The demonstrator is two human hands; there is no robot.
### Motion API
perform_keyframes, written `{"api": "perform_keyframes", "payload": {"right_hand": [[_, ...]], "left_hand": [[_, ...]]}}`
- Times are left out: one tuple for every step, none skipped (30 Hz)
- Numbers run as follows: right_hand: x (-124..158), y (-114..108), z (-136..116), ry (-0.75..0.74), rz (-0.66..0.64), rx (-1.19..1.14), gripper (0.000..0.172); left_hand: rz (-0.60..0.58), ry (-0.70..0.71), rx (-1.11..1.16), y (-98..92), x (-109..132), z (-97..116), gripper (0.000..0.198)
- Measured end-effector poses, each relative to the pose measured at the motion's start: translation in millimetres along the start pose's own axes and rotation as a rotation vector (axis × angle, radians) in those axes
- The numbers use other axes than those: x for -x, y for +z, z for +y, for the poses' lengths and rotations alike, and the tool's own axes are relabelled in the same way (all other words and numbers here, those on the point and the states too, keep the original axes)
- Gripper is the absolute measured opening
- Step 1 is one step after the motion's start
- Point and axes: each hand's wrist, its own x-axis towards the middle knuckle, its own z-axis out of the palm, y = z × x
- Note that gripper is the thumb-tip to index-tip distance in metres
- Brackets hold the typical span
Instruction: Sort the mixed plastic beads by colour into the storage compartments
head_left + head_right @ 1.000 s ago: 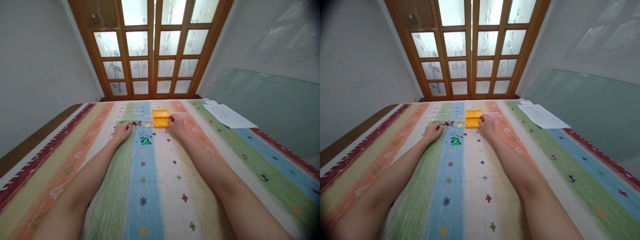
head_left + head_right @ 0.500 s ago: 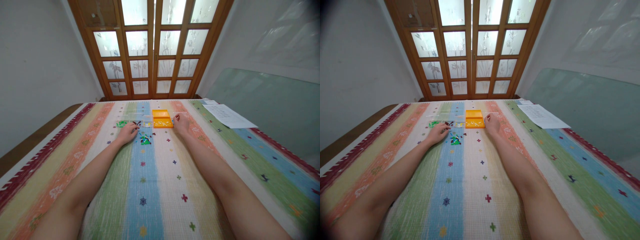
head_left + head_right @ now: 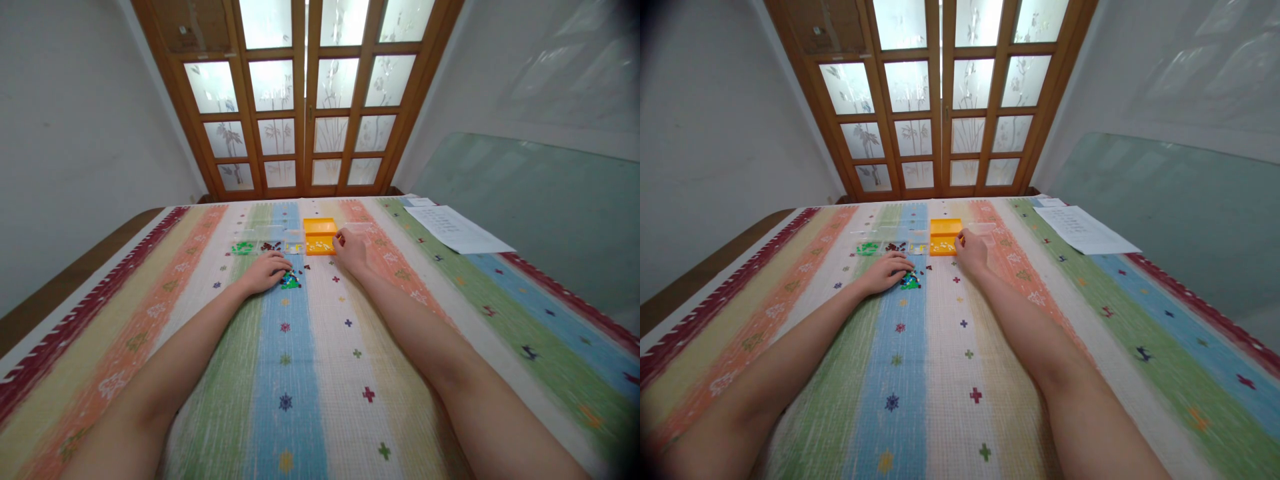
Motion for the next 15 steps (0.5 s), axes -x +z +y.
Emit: {"api": "perform_keyframes", "payload": {"right_hand": [[0.7,0.6,-0.9,-0.008,-0.008,-0.003,0.009],[1.2,1.3,-1.6,-0.018,-0.014,-0.005,0.009],[1.7,2.0,-2.1,-0.031,-0.019,-0.007,0.009],[2.0,2.6,-2.4,-0.046,-0.023,-0.011,0.009],[2.4,3.3,-2.6,-0.061,-0.027,-0.015,0.009],[2.6,3.8,-2.6,-0.075,-0.032,-0.021,0.010],[2.9,4.3,-2.6,-0.086,-0.037,-0.026,0.010],[3.1,4.7,-2.5,-0.095,-0.041,-0.030,0.010],[3.3,5.0,-2.3,-0.101,-0.045,-0.033,0.010],[3.5,5.3,-2.2,-0.106,-0.050,-0.034,0.010],[3.6,5.4,-2.0,-0.110,-0.055,-0.033,0.010],[3.8,5.6,-1.8,-0.115,-0.061,-0.032,0.010],[4.0,5.8,-1.7,-0.120,-0.068,-0.030,0.011],[4.2,5.9,-1.7,-0.124,-0.075,-0.027,0.011],[4.5,6.1,-1.7,-0.128,-0.082,-0.024,0.011]], "left_hand": [[-0.001,-0.006,-0.002,-0.1,0.0,-0.3,0.030],[0.000,-0.009,-0.003,-0.1,0.0,-0.6,0.030],[0.003,-0.011,-0.002,-0.2,-0.1,-0.8,0.031],[0.006,-0.013,0.000,-0.2,-0.1,-1.0,0.031],[0.008,-0.014,0.001,-0.2,0.0,-1.3,0.031],[0.011,-0.015,0.001,-0.2,0.1,-1.6,0.030],[0.011,-0.016,0.000,-0.2,0.2,-2.0,0.030],[0.011,-0.018,-0.003,-0.2,0.4,-2.3,0.029],[0.010,-0.020,-0.007,-0.4,0.6,-2.4,0.029],[0.008,-0.022,-0.012,-0.6,0.7,-2.4,0.029],[0.005,-0.023,-0.018,-0.8,0.8,-2.0,0.029],[0.003,-0.024,-0.026,-1.1,0.7,-1.3,0.029],[0.000,-0.025,-0.035,-1.2,0.5,-0.3,0.029],[-0.002,-0.025,-0.047,-1.1,0.2,1.0,0.030],[-0.005,-0.025,-0.061,-0.8,-0.3,2.6,0.031]]}}
